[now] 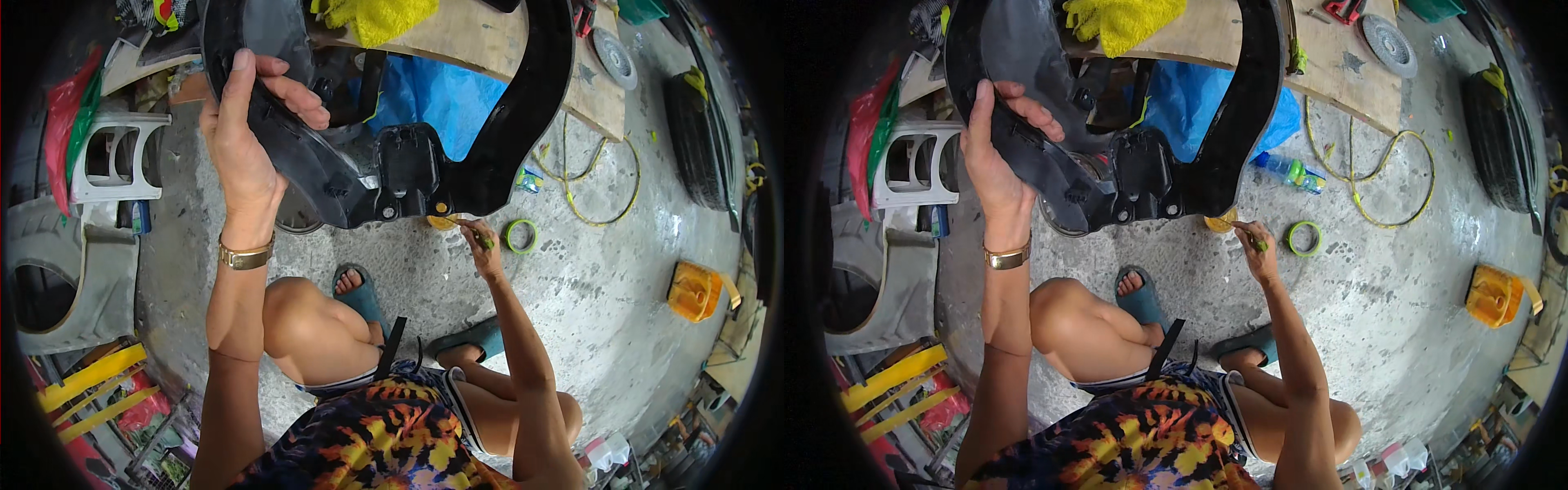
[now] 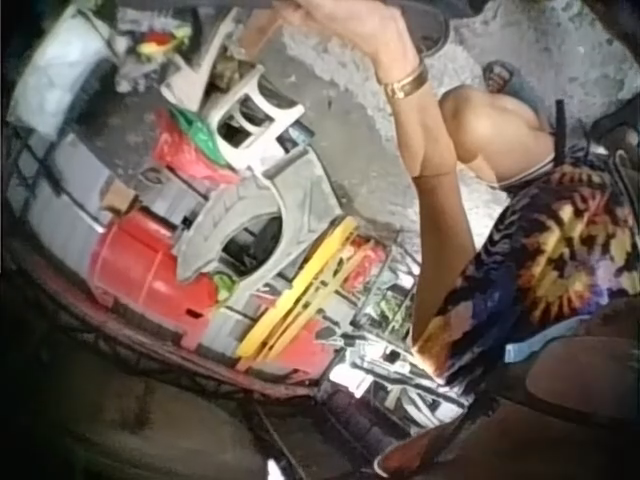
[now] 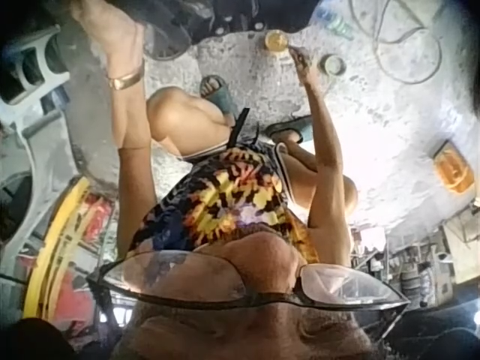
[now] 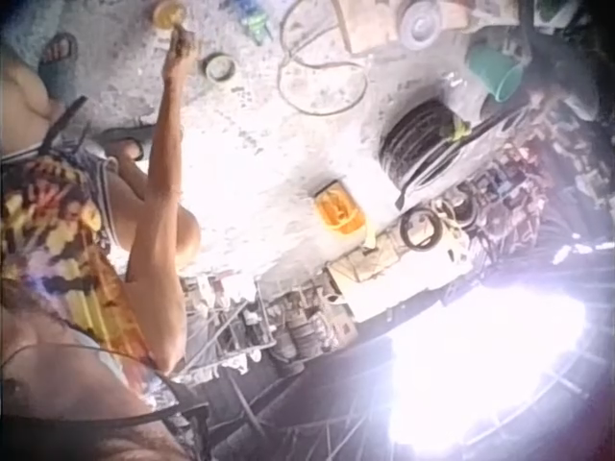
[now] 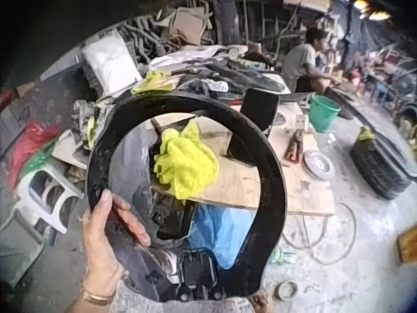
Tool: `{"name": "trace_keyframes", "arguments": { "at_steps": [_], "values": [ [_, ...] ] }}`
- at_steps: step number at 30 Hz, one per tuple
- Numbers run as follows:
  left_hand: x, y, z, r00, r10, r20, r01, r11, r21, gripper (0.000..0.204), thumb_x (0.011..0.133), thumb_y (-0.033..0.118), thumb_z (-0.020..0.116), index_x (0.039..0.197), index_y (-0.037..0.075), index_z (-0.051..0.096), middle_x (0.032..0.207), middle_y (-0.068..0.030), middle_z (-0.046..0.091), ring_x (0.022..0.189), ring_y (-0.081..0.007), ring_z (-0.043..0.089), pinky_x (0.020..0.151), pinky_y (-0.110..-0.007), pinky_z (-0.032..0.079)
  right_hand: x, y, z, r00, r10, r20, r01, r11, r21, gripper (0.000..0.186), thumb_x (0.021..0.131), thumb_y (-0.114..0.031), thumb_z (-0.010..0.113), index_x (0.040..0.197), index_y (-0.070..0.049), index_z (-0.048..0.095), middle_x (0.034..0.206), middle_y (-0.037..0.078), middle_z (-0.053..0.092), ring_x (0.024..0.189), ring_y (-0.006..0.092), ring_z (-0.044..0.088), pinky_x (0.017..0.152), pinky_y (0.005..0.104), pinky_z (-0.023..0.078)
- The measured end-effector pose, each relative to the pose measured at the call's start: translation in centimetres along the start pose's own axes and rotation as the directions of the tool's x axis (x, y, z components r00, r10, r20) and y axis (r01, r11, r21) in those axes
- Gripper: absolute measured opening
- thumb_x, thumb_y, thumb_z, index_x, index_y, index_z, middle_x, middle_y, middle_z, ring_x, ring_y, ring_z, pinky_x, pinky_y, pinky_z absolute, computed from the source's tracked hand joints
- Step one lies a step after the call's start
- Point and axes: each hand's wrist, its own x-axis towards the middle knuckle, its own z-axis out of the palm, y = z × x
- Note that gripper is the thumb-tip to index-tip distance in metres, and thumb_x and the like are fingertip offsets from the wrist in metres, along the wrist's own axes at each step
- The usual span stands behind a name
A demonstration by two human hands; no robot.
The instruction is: Clean and apply sealant or adhesive to a plastic automotive trim or bezel component.
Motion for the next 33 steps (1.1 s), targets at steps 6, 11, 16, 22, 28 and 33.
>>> {"name": "trace_keyframes", "arguments": {
  "at_steps": [6,11,16,22,28,33],
  "values": [
    [0.0,0.0,0.3,1.0,-0.005,0.005,0.005,1.0,-0.007,0.038,0.099,0.035,0.05,0.096,-0.002,0.056,0.065,-0.013,0.06,0.055,-0.0241,0.059,0.057,-0.035,0.05,1.4,-0.6,-0.5,1.0,-0.001,-0.03,0.002,1.0,0.012,0.023,0.094,-0.019,0.061,0.106,-0.001,0.069,0.085,0.012,0.062,0.077,0.0218,0.057,0.073,0.0314,0.044],
    [-0.4,0.8,0.8,1.0,0.027,-0.006,-0.028,0.999,-0.029,0.038,0.099,0.035,0.052,0.092,-0.003,0.056,0.063,-0.0149,0.064,0.051,-0.0205,0.062,0.051,-0.03,0.051,0.4,1.1,-0.1,0.992,0.107,0.064,-0.111,0.992,0.059,0.027,0.095,-0.024,0.06,0.105,0.0,0.069,0.08,0.009,0.063,0.076,0.0171,0.056,0.07,0.0309,0.044],
    [-1.2,0.7,1.3,0.999,0.048,0.015,-0.048,0.999,-0.026,0.036,0.099,0.036,0.051,0.093,0.0,0.054,0.063,-0.0112,0.06,0.053,-0.0209,0.059,0.052,-0.032,0.049,1.4,0.8,-1.8,0.943,0.313,0.116,-0.33,0.821,0.466,0.026,0.095,-0.026,0.061,0.097,-0.001,0.07,0.074,-0.002,0.058,0.061,0.0058,0.047,0.056,0.0236,0.037],
    [-2.0,0.9,1.5,0.995,0.095,0.022,-0.096,0.995,0.005,0.035,0.1,0.031,0.053,0.089,-0.002,0.055,0.06,-0.0115,0.064,0.05,-0.0163,0.06,0.053,-0.026,0.047,1.3,-9.2,-11.0,0.901,0.353,0.254,-0.434,0.694,0.575,0.02,0.096,-0.018,0.055,0.093,0.0,0.064,0.067,0.001,0.055,0.058,0.0112,0.05,0.054,0.0244,0.04],
    [-3.0,1.2,2.8,0.996,0.06,0.06,-0.065,0.994,0.086,0.033,0.099,0.03,0.054,0.086,0.0,0.057,0.057,-0.0093,0.062,0.048,-0.0139,0.059,0.052,-0.025,0.046,-2.5,-19.9,-17.1,0.967,0.221,0.129,-0.245,0.649,0.72,0.02,0.094,-0.021,0.057,0.088,-0.002,0.06,0.062,0.006,0.06,0.051,0.0121,0.053,0.048,0.0242,0.038],
    [-3.5,1.0,4.3,0.992,0.003,0.127,-0.012,0.998,0.069,0.031,0.099,0.028,0.055,0.086,0.0,0.057,0.057,-0.0085,0.062,0.047,-0.0131,0.058,0.048,-0.023,0.046,-3.5,-25.1,-16.8,0.986,0.139,-0.089,-0.023,0.647,0.762,0.022,0.098,-0.026,0.055,0.091,-0.005,0.058,0.062,0.002,0.058,0.047,0.0059,0.045,0.043,0.0193,0.032]
  ]
}}
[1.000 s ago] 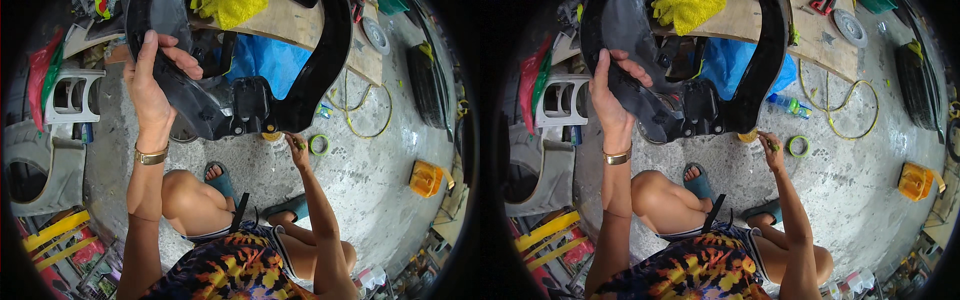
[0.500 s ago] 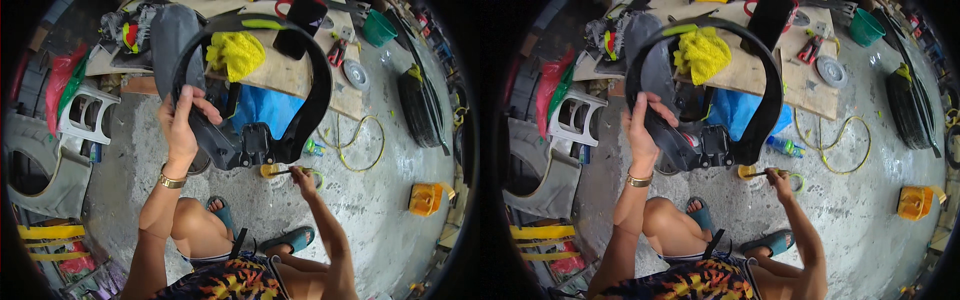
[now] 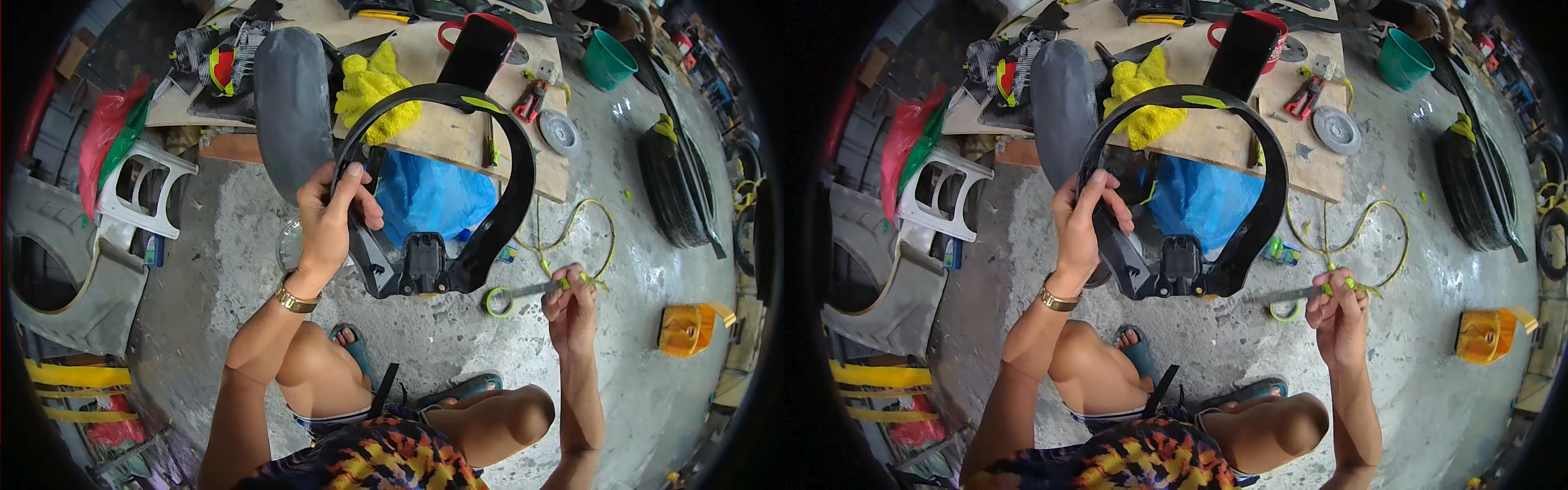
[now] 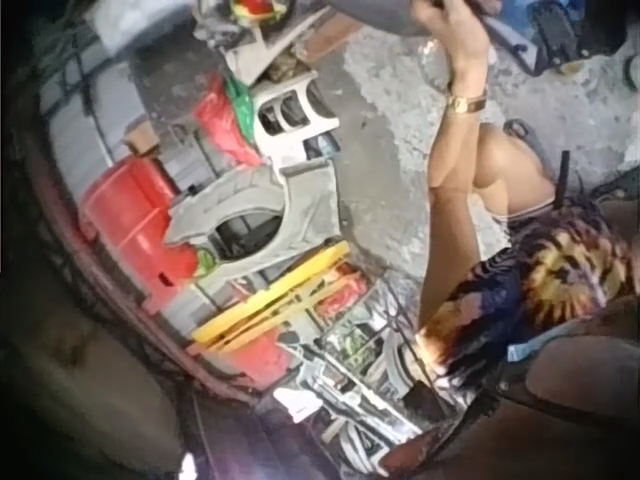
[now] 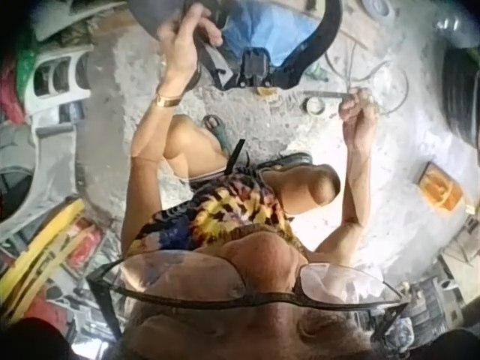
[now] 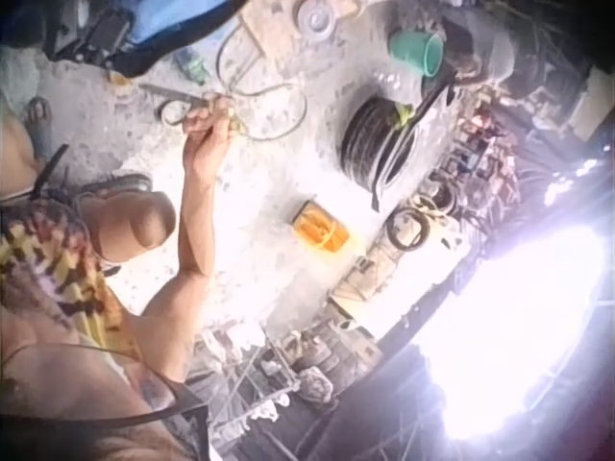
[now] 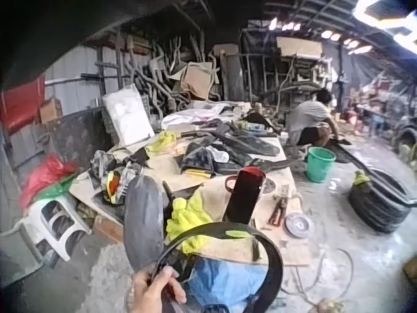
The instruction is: Clean and apply sealant or adhesive to a plastic automotive trim or bezel component.
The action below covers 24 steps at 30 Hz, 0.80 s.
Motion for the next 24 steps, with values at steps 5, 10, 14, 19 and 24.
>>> {"name": "trace_keyframes", "arguments": {
  "at_steps": [5,10,14,19,24],
  "values": [
    [-0.4,-0.1,0.3,0.997,-0.071,0.015,0.07,0.997,0.018,0.033,0.097,0.032,0.055,0.088,0.0,0.056,0.057,-0.0104,0.06,0.047,-0.0151,0.057,0.048,-0.026,0.045,1.0,-0.2,2.1,0.996,-0.036,0.078,0.039,0.998,-0.039,0.021,0.099,-0.021,0.054,0.095,-0.002,0.061,0.068,0.008,0.065,0.051,0.0083,0.054,0.046,0.0208,0.038],
    [-0.7,-0.3,0.3,0.996,-0.077,0.04,0.078,0.997,-0.008,0.033,0.098,0.031,0.055,0.089,0.0,0.057,0.058,-0.0102,0.061,0.047,-0.0147,0.057,0.048,-0.025,0.046,1.5,1.1,2.5,0.982,-0.134,0.133,0.156,0.973,-0.17,0.025,0.1,-0.023,0.055,0.097,0.0,0.063,0.075,0.01,0.066,0.052,0.0094,0.054,0.046,0.0216,0.039],
    [-0.6,-0.4,0.0,0.996,-0.07,0.05,0.071,0.997,-0.014,0.032,0.099,0.03,0.054,0.089,0.0,0.057,0.058,-0.0098,0.061,0.046,-0.0148,0.057,0.048,-0.025,0.046,1.4,1.3,3.1,0.973,-0.172,0.156,0.211,0.936,-0.281,0.026,0.1,-0.022,0.055,0.097,0.002,0.063,0.074,0.01,0.065,0.052,0.0102,0.053,0.049,0.0224,0.04],
    [-0.6,-0.4,-0.1,0.996,-0.074,0.047,0.076,0.997,-0.027,0.032,0.099,0.03,0.054,0.089,0.0,0.057,0.058,-0.0097,0.061,0.046,-0.0147,0.057,0.047,-0.025,0.046,1.2,1.5,3.6,0.971,-0.184,0.15,0.227,0.909,-0.35,0.025,0.1,-0.021,0.053,0.097,0.003,0.063,0.073,0.01,0.064,0.053,0.0097,0.052,0.051,0.0228,0.04],
    [-0.4,-0.6,-0.1,0.996,-0.067,0.053,0.068,0.997,-0.022,0.033,0.099,0.031,0.054,0.089,0.0,0.057,0.058,-0.0095,0.061,0.046,-0.0145,0.058,0.047,-0.025,0.046,1.1,1.6,3.8,0.971,-0.185,0.15,0.229,0.902,-0.365,0.024,0.1,-0.019,0.054,0.098,0.003,0.062,0.074,0.01,0.065,0.053,0.0092,0.051,0.052,0.0228,0.041]
  ]
}}
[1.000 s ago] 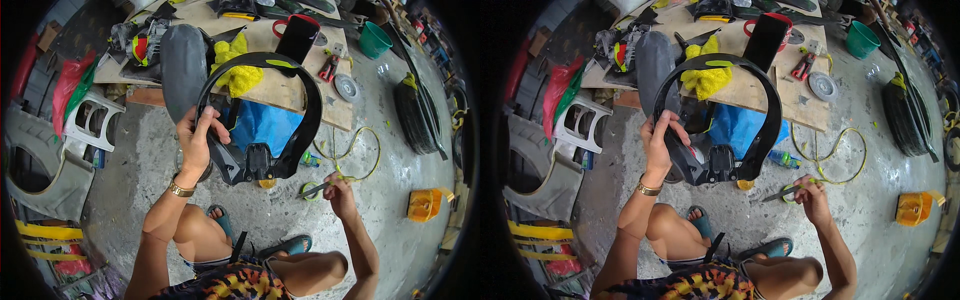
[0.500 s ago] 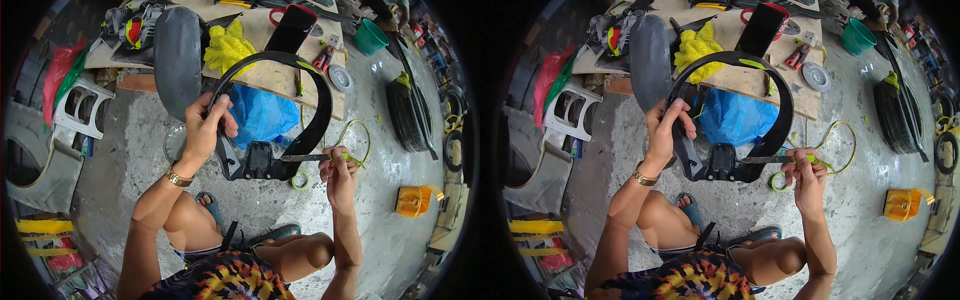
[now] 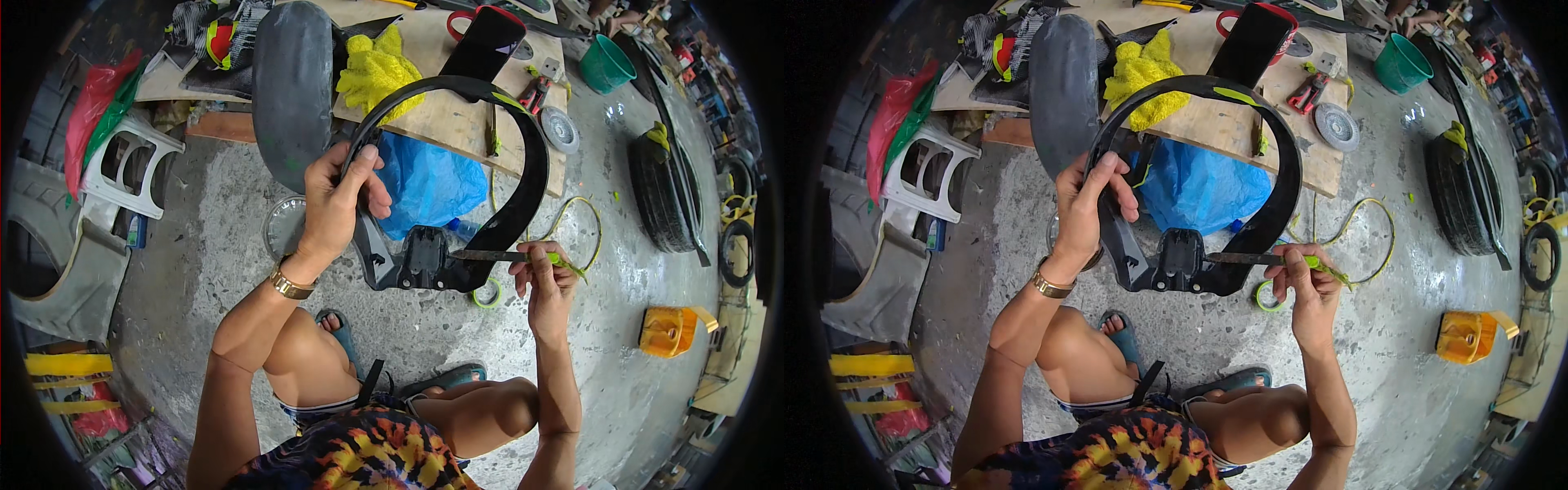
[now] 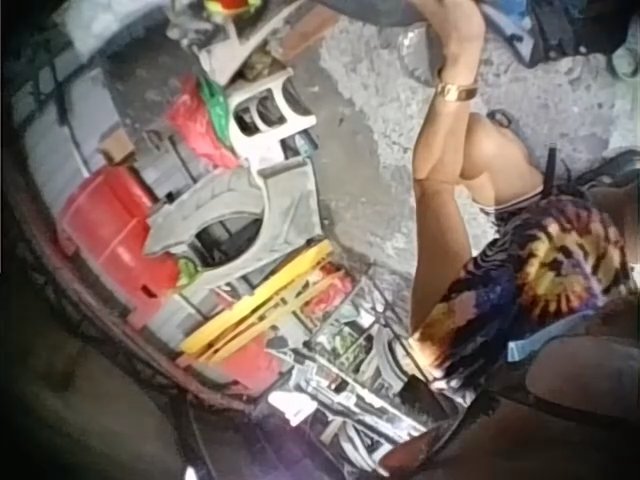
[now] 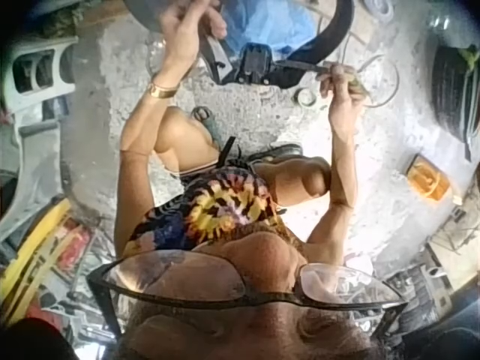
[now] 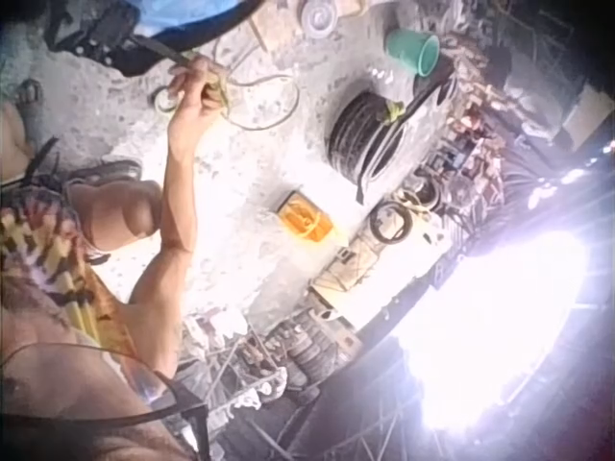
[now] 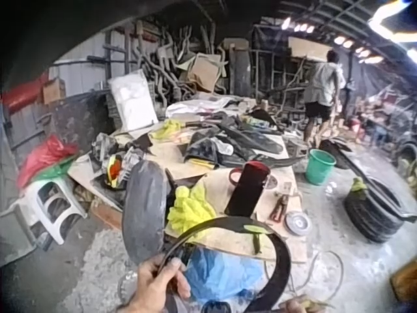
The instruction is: Clean and apply sealant or adhesive to a plastic automotive trim or bezel component.
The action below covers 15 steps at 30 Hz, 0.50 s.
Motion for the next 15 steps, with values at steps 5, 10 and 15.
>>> {"name": "trace_keyframes", "arguments": {
  "at_steps": [5,10,15],
  "values": [
    [0.17,0.0,0.14,1.0,0.009,-0.011,-0.009,0.999,-0.039,0.036,0.098,0.033,0.057,0.086,-0.001,0.057,0.057,-0.0079,0.061,0.045,-0.0122,0.058,0.044,-0.022,0.045,0.1,0.17,0.0,0.999,-0.024,0.037,0.025,1.0,-0.016,0.022,0.1,-0.018,0.053,0.099,0.003,0.062,0.075,0.009,0.065,0.054,0.0075,0.051,0.052,0.0223,0.04],
    [0.33,-0.03,0.13,1.0,0.005,-0.002,-0.005,0.999,-0.044,0.036,0.098,0.033,0.057,0.086,-0.001,0.057,0.057,-0.0084,0.061,0.045,-0.0124,0.058,0.044,-0.022,0.045,0.17,0.22,0.06,0.999,-0.014,0.045,0.015,0.999,-0.029,0.022,0.1,-0.018,0.054,0.1,0.003,0.062,0.076,0.008,0.065,0.055,0.0069,0.05,0.052,0.0214,0.04],
    [0.42,-0.1,0.17,1.0,0.013,-0.001,-0.013,0.999,-0.05,0.037,0.098,0.034,0.057,0.086,-0.001,0.056,0.057,-0.0086,0.061,0.045,-0.0126,0.058,0.043,-0.022,0.045,0.14,0.16,0.15,0.999,-0.014,0.048,0.017,0.999,-0.049,0.022,0.1,-0.018,0.053,0.102,0.003,0.062,0.076,0.007,0.066,0.056,0.0063,0.05,0.052,0.0205,0.039]
  ]
}}
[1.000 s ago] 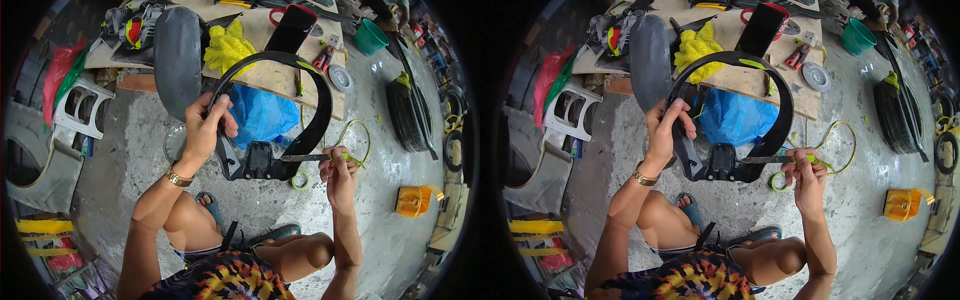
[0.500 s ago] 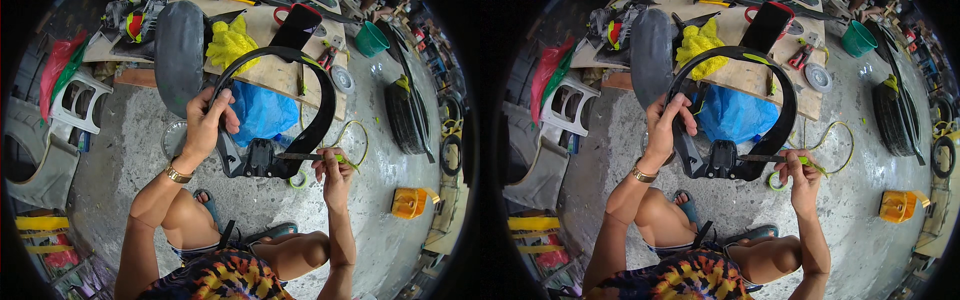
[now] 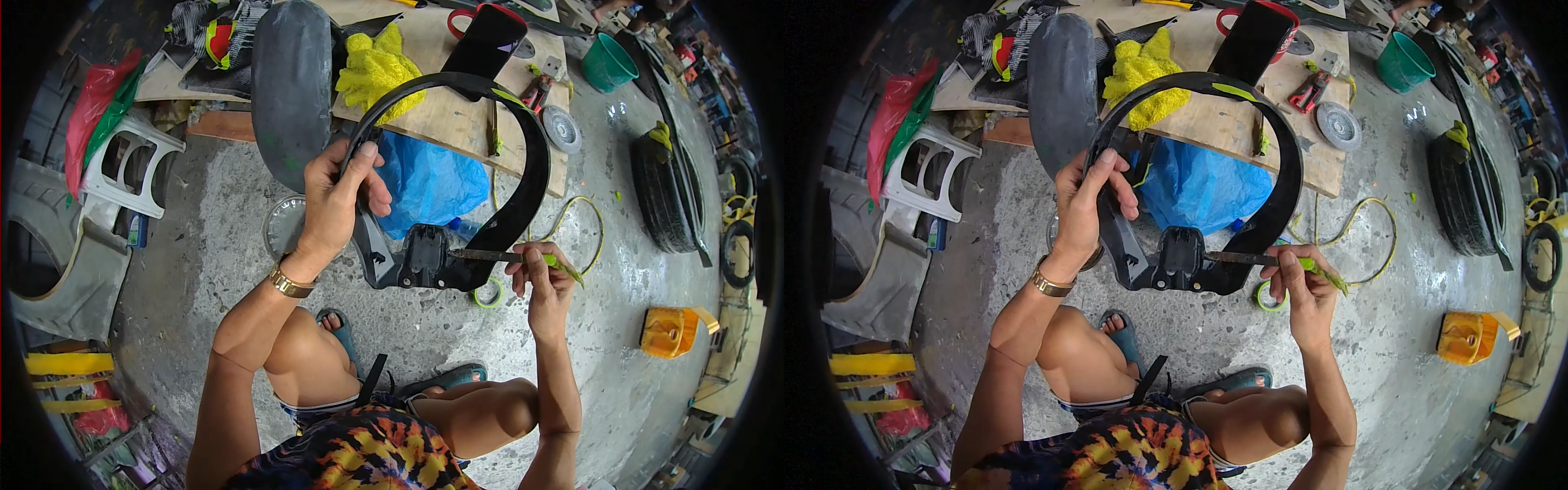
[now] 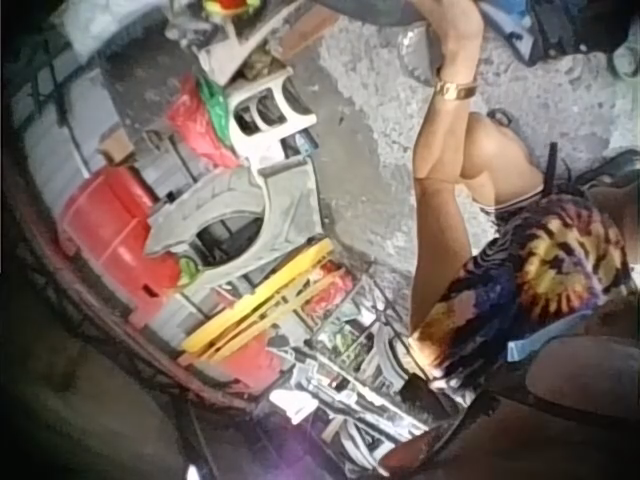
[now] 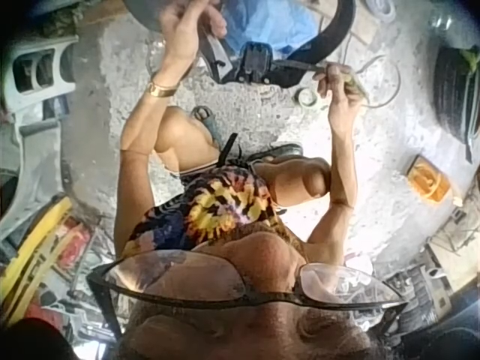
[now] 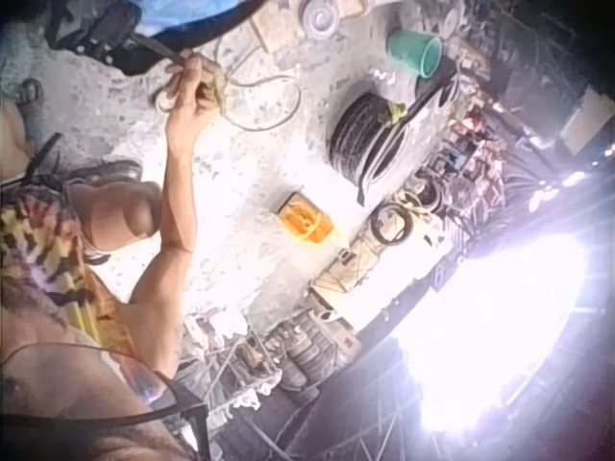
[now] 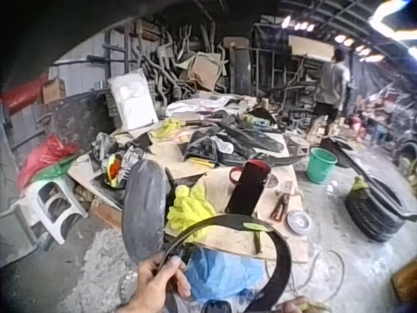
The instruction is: Clean and apply sealant or adhesive to a plastic automotive trim or bezel component.
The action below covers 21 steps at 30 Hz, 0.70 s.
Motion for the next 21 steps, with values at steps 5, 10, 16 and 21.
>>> {"name": "trace_keyframes", "arguments": {
  "at_steps": [5,10,16,21],
  "values": [
    [0.1,-0.1,0.0,1.0,-0.001,0.001,0.001,1.0,-0.003,0.037,0.098,0.034,0.057,0.087,-0.001,0.057,0.057,-0.0086,0.061,0.045,-0.0126,0.058,0.043,-0.022,0.045,-0.6,-0.8,0.4,0.995,-0.094,0.029,0.097,0.988,-0.119,0.019,0.099,-0.013,0.056,0.101,0.004,0.064,0.077,0.008,0.066,0.057,0.0069,0.052,0.053,0.0209,0.041],
    [0.2,-0.1,0.0,1.0,0.003,0.007,-0.003,1.0,0.01,0.037,0.098,0.035,0.057,0.087,-0.001,0.057,0.057,-0.0087,0.061,0.044,-0.0127,0.058,0.043,-0.022,0.045,-1.0,-1.6,0.6,0.98,-0.164,0.115,0.191,0.94,-0.284,0.018,0.096,-0.012,0.059,0.099,0.005,0.065,0.078,0.009,0.067,0.059,0.009,0.055,0.054,0.0221,0.044],
    [0.2,0.0,0.0,1.0,-0.008,0.0,0.008,1.0,0.002,0.038,0.098,0.036,0.057,0.087,-0.001,0.057,0.056,-0.0089,0.061,0.044,-0.0128,0.058,0.043,-0.022,0.045,-1.2,-1.9,0.6,0.978,-0.197,0.075,0.209,0.95,-0.23,0.018,0.096,-0.011,0.06,0.099,0.005,0.065,0.078,0.01,0.067,0.059,0.0095,0.056,0.054,0.0224,0.044],
    [0.2,0.0,-0.1,1.0,0.003,-0.001,-0.003,1.0,0.002,0.038,0.098,0.036,0.057,0.087,0.0,0.057,0.056,-0.0091,0.061,0.044,-0.0127,0.058,0.043,-0.023,0.045,-1.3,-1.9,0.6,0.984,-0.163,0.074,0.176,0.957,-0.23,0.018,0.096,-0.011,0.06,0.099,0.005,0.066,0.078,0.009,0.067,0.059,0.0096,0.056,0.054,0.0226,0.044]
  ]
}}
